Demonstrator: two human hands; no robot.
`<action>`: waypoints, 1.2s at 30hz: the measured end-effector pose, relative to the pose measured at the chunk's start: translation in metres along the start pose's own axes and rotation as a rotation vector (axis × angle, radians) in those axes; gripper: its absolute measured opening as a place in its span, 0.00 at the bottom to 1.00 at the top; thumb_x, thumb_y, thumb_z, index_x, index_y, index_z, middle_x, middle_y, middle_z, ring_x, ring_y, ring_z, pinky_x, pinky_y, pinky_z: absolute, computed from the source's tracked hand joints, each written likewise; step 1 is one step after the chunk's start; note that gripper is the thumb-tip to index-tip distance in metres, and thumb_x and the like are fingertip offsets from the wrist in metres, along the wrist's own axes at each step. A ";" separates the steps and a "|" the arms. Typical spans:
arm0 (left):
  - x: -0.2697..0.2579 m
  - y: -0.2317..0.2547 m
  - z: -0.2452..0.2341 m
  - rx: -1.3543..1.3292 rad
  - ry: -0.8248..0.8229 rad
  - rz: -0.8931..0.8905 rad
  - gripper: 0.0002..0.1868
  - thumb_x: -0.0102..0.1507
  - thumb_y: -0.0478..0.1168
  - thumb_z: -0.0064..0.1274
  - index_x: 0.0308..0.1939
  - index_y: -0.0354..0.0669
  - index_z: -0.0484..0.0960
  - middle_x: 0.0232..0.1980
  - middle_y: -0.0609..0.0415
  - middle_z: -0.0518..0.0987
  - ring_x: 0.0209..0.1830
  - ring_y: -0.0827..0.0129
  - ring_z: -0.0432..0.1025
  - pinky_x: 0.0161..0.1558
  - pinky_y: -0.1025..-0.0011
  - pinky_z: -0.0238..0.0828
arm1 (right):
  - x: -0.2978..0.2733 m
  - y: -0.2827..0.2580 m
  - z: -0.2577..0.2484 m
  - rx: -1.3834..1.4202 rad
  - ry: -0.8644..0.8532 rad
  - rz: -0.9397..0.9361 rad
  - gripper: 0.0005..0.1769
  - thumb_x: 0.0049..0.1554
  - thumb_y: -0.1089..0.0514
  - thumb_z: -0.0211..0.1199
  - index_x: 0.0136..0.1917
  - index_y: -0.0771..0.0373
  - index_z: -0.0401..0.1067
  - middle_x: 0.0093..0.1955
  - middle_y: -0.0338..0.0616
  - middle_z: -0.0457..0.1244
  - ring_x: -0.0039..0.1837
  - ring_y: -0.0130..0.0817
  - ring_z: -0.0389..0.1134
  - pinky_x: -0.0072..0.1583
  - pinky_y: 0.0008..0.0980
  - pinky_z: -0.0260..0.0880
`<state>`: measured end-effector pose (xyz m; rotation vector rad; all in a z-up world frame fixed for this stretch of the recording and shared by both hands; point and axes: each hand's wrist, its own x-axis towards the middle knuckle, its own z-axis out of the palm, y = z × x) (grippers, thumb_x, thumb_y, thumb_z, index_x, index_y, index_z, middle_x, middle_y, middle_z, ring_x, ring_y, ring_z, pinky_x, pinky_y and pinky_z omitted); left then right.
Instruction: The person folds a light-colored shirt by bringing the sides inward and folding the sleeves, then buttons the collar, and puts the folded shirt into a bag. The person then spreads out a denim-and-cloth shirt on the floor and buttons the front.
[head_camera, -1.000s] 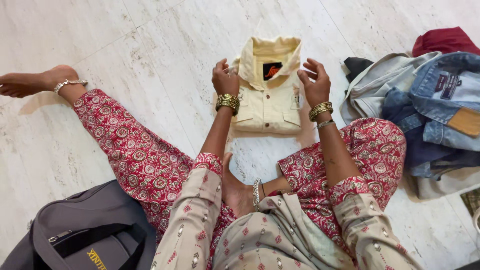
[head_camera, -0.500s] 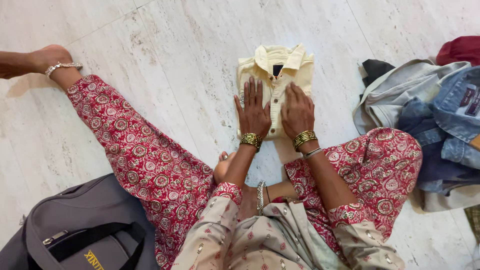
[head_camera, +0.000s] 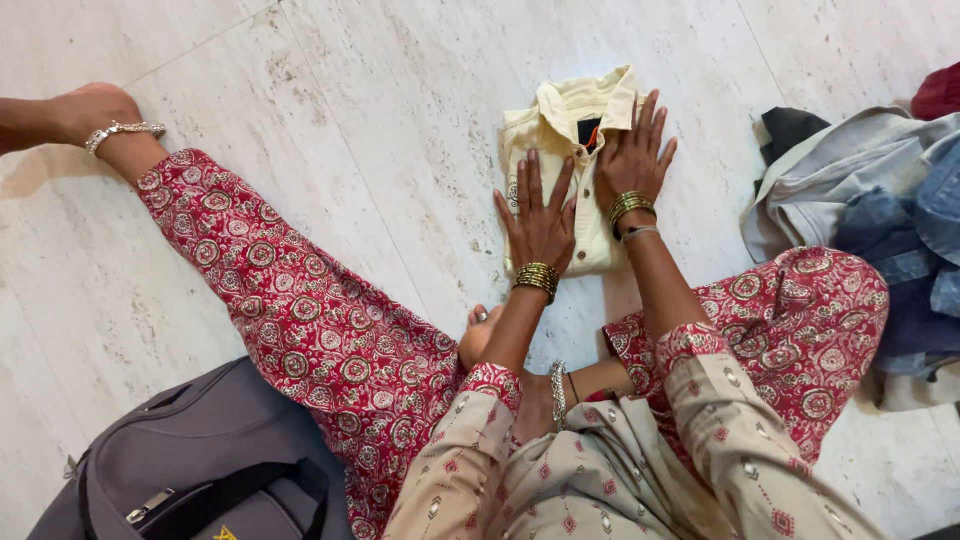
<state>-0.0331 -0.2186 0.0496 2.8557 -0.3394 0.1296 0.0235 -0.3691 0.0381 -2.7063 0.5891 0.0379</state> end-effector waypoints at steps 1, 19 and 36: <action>0.000 0.000 0.000 -0.009 0.015 -0.006 0.32 0.73 0.55 0.36 0.81 0.75 0.45 0.87 0.54 0.36 0.87 0.62 0.32 0.79 0.34 0.29 | 0.004 0.000 0.002 0.011 0.035 0.006 0.35 0.70 0.46 0.38 0.87 0.52 0.41 0.89 0.41 0.29 0.88 0.45 0.29 0.81 0.61 0.28; -0.005 -0.004 0.009 -0.081 0.086 -0.007 0.36 0.72 0.55 0.39 0.82 0.66 0.44 0.87 0.54 0.38 0.87 0.63 0.33 0.79 0.34 0.29 | -0.124 0.016 0.009 -0.015 -0.015 -0.097 0.38 0.68 0.44 0.38 0.86 0.55 0.37 0.89 0.44 0.29 0.88 0.45 0.26 0.80 0.61 0.25; 0.010 -0.016 0.009 -0.259 -0.023 -0.091 0.40 0.67 0.53 0.49 0.80 0.50 0.52 0.84 0.50 0.41 0.85 0.60 0.38 0.74 0.30 0.30 | -0.025 0.005 0.013 0.008 0.180 -0.191 0.30 0.65 0.52 0.45 0.77 0.65 0.60 0.89 0.44 0.35 0.88 0.41 0.32 0.80 0.57 0.37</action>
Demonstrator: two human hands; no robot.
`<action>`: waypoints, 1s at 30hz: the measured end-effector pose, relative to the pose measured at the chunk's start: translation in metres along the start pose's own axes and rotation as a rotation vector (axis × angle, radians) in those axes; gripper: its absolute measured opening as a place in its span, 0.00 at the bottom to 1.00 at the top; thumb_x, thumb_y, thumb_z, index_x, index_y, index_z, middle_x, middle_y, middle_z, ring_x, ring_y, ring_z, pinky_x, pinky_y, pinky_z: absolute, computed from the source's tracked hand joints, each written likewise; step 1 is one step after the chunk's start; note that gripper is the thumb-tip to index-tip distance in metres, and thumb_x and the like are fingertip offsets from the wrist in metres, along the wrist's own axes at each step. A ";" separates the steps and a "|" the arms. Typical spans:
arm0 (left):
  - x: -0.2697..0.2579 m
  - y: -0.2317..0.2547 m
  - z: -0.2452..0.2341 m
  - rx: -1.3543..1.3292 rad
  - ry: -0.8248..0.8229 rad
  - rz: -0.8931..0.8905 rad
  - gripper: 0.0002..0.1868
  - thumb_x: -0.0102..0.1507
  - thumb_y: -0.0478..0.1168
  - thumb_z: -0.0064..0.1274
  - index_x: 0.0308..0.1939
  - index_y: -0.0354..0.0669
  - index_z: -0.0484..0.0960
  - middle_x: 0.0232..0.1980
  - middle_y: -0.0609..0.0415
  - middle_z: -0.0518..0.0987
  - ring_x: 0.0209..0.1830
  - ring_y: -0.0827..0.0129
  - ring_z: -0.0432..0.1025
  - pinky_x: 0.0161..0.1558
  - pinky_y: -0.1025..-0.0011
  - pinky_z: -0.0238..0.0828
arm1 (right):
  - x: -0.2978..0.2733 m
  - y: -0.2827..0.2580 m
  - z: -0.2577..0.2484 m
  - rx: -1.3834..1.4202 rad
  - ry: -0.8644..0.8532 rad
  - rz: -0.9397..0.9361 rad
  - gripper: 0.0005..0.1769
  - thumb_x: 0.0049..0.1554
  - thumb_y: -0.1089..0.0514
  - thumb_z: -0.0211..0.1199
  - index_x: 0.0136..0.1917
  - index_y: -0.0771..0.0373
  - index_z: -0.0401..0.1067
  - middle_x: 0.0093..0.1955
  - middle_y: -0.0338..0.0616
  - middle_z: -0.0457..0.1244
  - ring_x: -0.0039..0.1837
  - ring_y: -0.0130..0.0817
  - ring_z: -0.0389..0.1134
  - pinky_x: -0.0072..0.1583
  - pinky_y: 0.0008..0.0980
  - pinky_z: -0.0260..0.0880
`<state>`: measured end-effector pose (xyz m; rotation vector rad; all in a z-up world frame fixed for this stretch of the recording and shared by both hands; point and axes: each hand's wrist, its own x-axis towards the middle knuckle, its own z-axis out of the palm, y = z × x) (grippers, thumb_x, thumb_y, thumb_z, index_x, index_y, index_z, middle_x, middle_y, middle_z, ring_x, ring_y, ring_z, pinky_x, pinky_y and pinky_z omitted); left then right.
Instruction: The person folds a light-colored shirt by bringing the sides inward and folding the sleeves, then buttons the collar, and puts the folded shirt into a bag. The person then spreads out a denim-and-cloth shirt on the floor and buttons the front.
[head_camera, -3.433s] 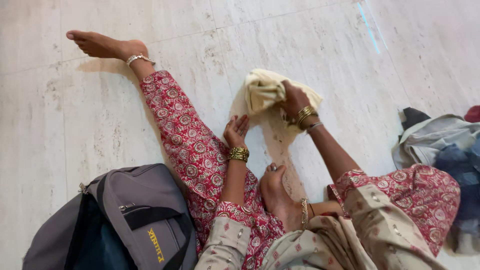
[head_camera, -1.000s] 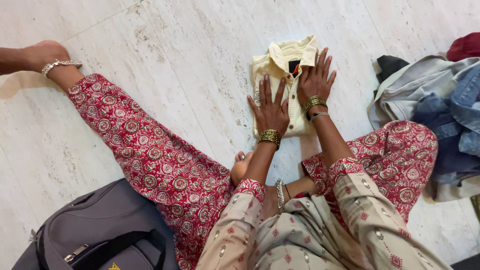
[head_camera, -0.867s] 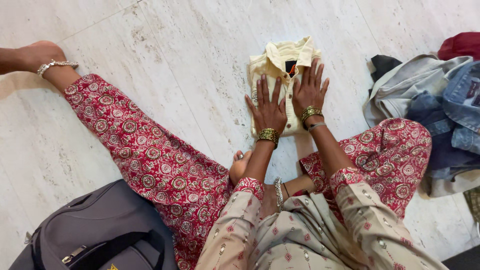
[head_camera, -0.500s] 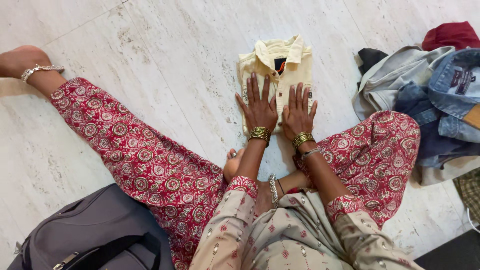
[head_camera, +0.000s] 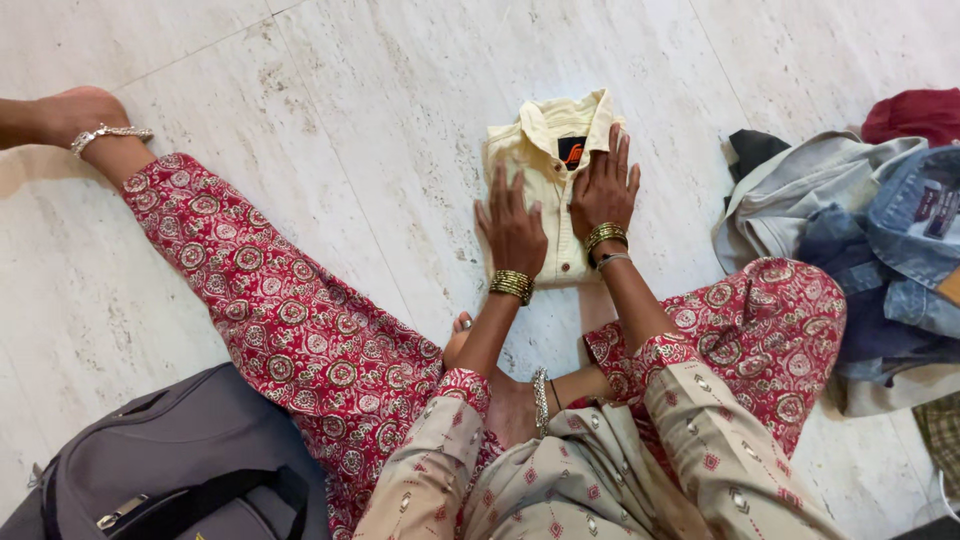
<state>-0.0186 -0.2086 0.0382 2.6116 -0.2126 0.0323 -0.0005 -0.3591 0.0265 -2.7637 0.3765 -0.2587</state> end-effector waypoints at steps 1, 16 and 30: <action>0.007 -0.006 0.000 -0.117 0.180 -0.090 0.32 0.67 0.47 0.49 0.76 0.53 0.61 0.84 0.52 0.50 0.82 0.60 0.49 0.74 0.40 0.45 | 0.000 -0.001 -0.002 0.017 0.017 0.009 0.30 0.65 0.52 0.46 0.78 0.65 0.60 0.89 0.43 0.35 0.88 0.41 0.33 0.80 0.57 0.36; 0.155 -0.090 -0.011 -0.704 0.254 -0.294 0.03 0.60 0.30 0.58 0.31 0.38 0.82 0.29 0.54 0.85 0.27 0.71 0.77 0.34 0.71 0.75 | -0.002 -0.008 -0.006 0.030 0.015 0.048 0.27 0.63 0.53 0.48 0.73 0.65 0.62 0.88 0.44 0.38 0.88 0.42 0.35 0.80 0.56 0.38; 0.016 0.024 -0.003 0.187 -0.012 0.091 0.43 0.69 0.51 0.42 0.82 0.40 0.44 0.86 0.47 0.34 0.86 0.56 0.27 0.77 0.38 0.20 | 0.003 0.003 0.010 -0.040 0.059 0.012 0.26 0.64 0.52 0.48 0.71 0.65 0.64 0.89 0.44 0.39 0.87 0.42 0.37 0.78 0.56 0.41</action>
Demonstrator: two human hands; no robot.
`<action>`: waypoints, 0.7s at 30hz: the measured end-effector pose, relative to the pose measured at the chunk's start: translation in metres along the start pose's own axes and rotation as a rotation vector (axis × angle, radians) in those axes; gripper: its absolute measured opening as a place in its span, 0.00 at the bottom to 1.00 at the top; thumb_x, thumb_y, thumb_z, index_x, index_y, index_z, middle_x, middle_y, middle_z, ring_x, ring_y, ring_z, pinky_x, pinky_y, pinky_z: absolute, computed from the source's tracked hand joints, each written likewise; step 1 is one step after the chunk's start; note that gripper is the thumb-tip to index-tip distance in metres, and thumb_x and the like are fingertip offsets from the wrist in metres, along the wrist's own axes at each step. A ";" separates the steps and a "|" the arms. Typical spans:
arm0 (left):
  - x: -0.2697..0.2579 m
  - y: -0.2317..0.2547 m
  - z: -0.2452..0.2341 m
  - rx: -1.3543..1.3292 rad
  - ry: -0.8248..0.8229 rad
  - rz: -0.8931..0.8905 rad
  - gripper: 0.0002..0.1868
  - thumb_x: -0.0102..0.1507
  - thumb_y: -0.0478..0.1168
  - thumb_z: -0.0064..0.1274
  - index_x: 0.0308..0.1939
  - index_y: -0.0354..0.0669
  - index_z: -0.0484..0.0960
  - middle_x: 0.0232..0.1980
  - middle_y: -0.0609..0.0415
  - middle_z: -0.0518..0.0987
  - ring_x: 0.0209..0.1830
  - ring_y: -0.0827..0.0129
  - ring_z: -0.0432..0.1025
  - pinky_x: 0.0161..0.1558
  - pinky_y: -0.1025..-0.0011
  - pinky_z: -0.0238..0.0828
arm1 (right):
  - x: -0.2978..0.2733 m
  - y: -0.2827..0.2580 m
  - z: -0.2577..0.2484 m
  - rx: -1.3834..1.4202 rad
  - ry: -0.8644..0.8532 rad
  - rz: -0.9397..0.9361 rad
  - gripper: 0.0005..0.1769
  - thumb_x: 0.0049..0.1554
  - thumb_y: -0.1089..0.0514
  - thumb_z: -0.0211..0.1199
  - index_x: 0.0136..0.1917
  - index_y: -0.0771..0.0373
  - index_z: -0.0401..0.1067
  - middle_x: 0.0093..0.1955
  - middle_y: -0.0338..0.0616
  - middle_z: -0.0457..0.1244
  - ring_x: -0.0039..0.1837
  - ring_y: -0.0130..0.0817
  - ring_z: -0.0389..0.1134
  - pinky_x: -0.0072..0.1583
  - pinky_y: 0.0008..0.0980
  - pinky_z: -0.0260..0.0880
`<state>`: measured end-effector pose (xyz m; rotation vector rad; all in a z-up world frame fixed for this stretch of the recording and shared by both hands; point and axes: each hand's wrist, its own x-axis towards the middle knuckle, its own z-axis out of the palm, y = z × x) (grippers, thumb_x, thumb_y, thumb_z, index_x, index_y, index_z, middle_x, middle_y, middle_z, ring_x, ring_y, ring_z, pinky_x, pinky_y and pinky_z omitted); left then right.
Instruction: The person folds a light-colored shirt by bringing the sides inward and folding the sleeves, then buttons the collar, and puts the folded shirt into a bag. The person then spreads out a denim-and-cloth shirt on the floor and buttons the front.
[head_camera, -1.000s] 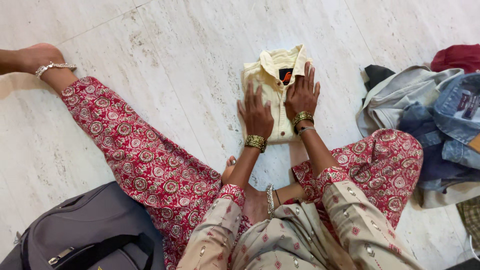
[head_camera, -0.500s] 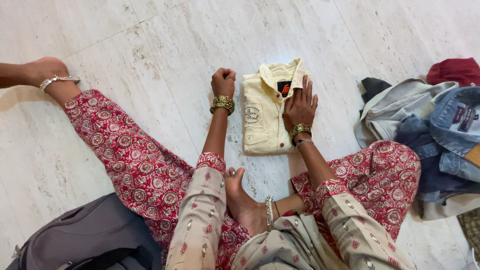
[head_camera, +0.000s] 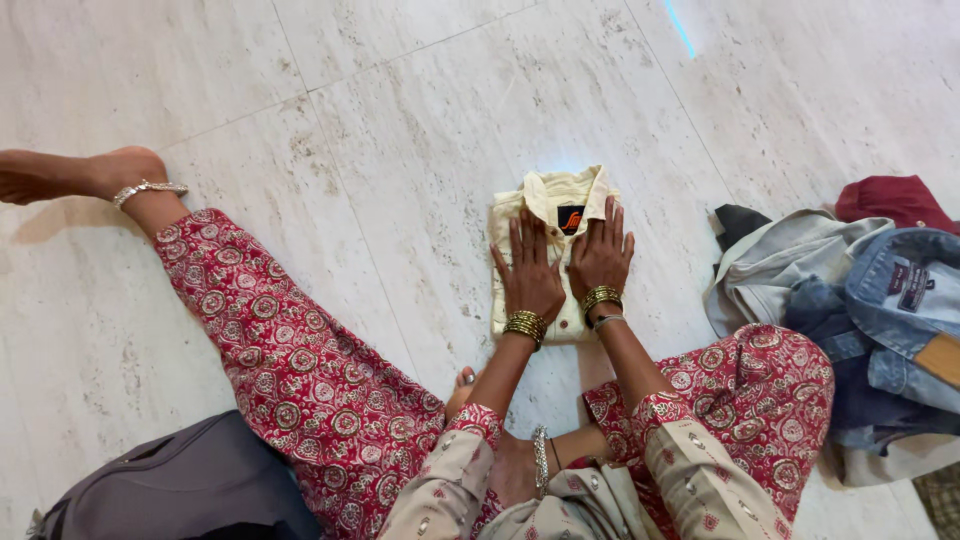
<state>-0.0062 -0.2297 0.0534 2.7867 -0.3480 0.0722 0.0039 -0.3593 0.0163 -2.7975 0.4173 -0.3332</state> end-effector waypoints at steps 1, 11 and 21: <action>0.001 -0.001 0.001 0.006 0.005 0.006 0.43 0.69 0.51 0.42 0.82 0.40 0.44 0.86 0.47 0.34 0.86 0.56 0.27 0.77 0.38 0.20 | -0.002 0.001 0.000 0.009 0.040 -0.023 0.29 0.63 0.52 0.49 0.73 0.66 0.63 0.88 0.44 0.40 0.87 0.43 0.37 0.77 0.57 0.41; 0.005 -0.002 0.013 0.140 -0.077 -0.015 0.38 0.71 0.57 0.38 0.83 0.58 0.46 0.86 0.56 0.33 0.86 0.58 0.28 0.76 0.32 0.25 | -0.027 0.007 0.004 0.008 -0.027 -0.044 0.34 0.69 0.47 0.46 0.83 0.62 0.52 0.86 0.42 0.40 0.87 0.43 0.36 0.80 0.58 0.35; 0.000 -0.012 0.014 0.101 0.018 0.011 0.33 0.73 0.57 0.37 0.82 0.72 0.47 0.86 0.56 0.35 0.86 0.60 0.31 0.76 0.30 0.29 | -0.108 -0.018 -0.009 -0.025 -0.097 -0.102 0.36 0.67 0.50 0.45 0.86 0.48 0.45 0.89 0.39 0.35 0.88 0.43 0.34 0.80 0.56 0.35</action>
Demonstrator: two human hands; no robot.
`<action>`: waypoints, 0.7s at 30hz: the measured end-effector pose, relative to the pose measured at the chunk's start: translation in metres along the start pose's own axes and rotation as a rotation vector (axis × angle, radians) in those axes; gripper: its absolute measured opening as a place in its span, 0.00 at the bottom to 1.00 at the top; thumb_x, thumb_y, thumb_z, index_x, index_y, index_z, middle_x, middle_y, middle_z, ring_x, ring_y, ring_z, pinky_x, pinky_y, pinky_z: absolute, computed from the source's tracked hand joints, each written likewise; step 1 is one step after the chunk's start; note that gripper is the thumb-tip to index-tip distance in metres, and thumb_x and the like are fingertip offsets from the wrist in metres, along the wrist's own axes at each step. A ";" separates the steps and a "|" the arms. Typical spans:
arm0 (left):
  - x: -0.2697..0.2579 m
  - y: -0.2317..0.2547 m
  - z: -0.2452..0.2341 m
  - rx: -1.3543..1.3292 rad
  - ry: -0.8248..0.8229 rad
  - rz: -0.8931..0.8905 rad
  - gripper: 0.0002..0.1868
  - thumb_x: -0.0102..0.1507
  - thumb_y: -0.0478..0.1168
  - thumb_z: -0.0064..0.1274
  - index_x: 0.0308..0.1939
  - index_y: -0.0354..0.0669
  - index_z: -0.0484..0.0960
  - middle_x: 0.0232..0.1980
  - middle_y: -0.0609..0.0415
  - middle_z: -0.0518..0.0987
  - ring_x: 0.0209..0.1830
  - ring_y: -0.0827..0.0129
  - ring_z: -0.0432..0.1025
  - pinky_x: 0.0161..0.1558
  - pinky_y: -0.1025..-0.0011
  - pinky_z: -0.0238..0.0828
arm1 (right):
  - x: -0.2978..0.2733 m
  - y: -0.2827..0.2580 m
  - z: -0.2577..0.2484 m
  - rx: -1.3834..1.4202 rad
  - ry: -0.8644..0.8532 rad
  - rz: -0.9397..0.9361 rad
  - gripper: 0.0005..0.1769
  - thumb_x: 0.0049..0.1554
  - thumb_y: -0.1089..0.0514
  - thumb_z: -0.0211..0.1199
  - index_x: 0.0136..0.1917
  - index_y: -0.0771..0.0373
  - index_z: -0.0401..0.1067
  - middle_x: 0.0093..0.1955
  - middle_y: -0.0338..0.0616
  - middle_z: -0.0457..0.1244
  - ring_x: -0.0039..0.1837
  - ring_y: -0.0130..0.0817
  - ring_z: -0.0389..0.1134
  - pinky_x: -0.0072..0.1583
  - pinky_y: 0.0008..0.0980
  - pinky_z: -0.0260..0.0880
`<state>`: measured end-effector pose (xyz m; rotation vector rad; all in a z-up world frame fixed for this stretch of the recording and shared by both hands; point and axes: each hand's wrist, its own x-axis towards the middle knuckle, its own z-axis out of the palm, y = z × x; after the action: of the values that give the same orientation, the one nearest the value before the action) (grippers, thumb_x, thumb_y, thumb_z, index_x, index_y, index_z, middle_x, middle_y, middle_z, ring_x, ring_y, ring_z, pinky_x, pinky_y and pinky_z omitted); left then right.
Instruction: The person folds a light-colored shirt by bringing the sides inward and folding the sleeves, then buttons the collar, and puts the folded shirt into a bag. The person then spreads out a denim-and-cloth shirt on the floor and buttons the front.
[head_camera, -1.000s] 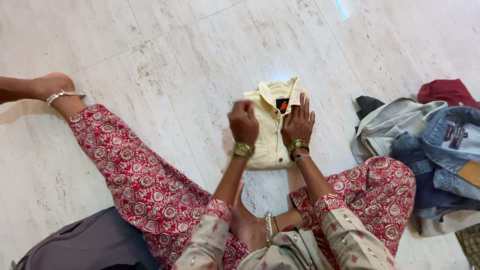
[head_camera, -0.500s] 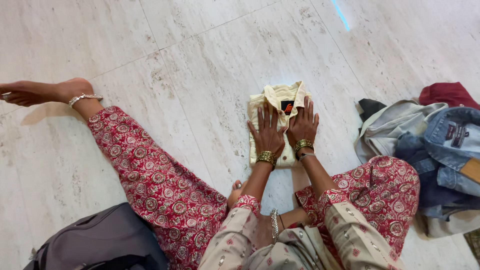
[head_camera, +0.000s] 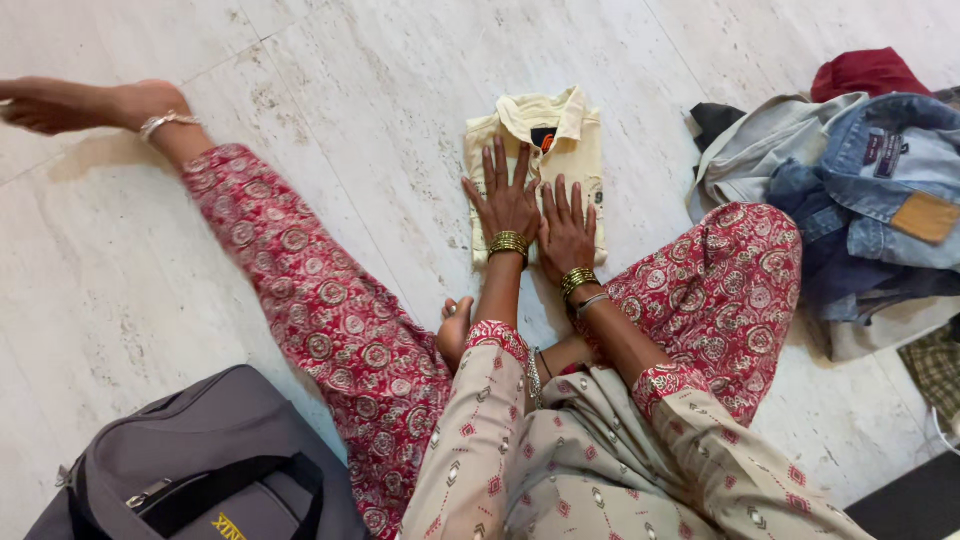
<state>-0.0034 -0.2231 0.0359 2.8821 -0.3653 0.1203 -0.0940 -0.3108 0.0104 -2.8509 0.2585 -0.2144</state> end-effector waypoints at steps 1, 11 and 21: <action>-0.002 -0.004 -0.002 0.002 0.003 -0.001 0.33 0.73 0.57 0.37 0.82 0.72 0.47 0.86 0.56 0.35 0.86 0.60 0.31 0.76 0.30 0.29 | -0.002 -0.004 -0.001 0.007 -0.013 -0.004 0.36 0.66 0.50 0.45 0.86 0.49 0.45 0.89 0.39 0.35 0.87 0.42 0.34 0.80 0.56 0.35; -0.004 -0.009 0.000 -0.043 0.066 0.037 0.33 0.73 0.56 0.38 0.82 0.70 0.50 0.86 0.55 0.37 0.87 0.60 0.31 0.77 0.31 0.28 | 0.067 0.017 0.007 0.024 -0.063 0.074 0.31 0.68 0.49 0.44 0.82 0.57 0.55 0.88 0.38 0.37 0.87 0.40 0.33 0.80 0.58 0.33; -0.005 -0.002 -0.015 -0.070 0.064 0.039 0.35 0.73 0.55 0.38 0.83 0.66 0.46 0.86 0.53 0.35 0.87 0.57 0.29 0.77 0.30 0.29 | 0.176 0.031 0.014 0.081 0.008 0.222 0.35 0.65 0.50 0.49 0.83 0.54 0.53 0.88 0.31 0.34 0.87 0.38 0.33 0.81 0.56 0.31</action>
<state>-0.0082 -0.2170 0.0494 2.7958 -0.4053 0.2019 0.0749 -0.3708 0.0095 -2.7142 0.5507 -0.1870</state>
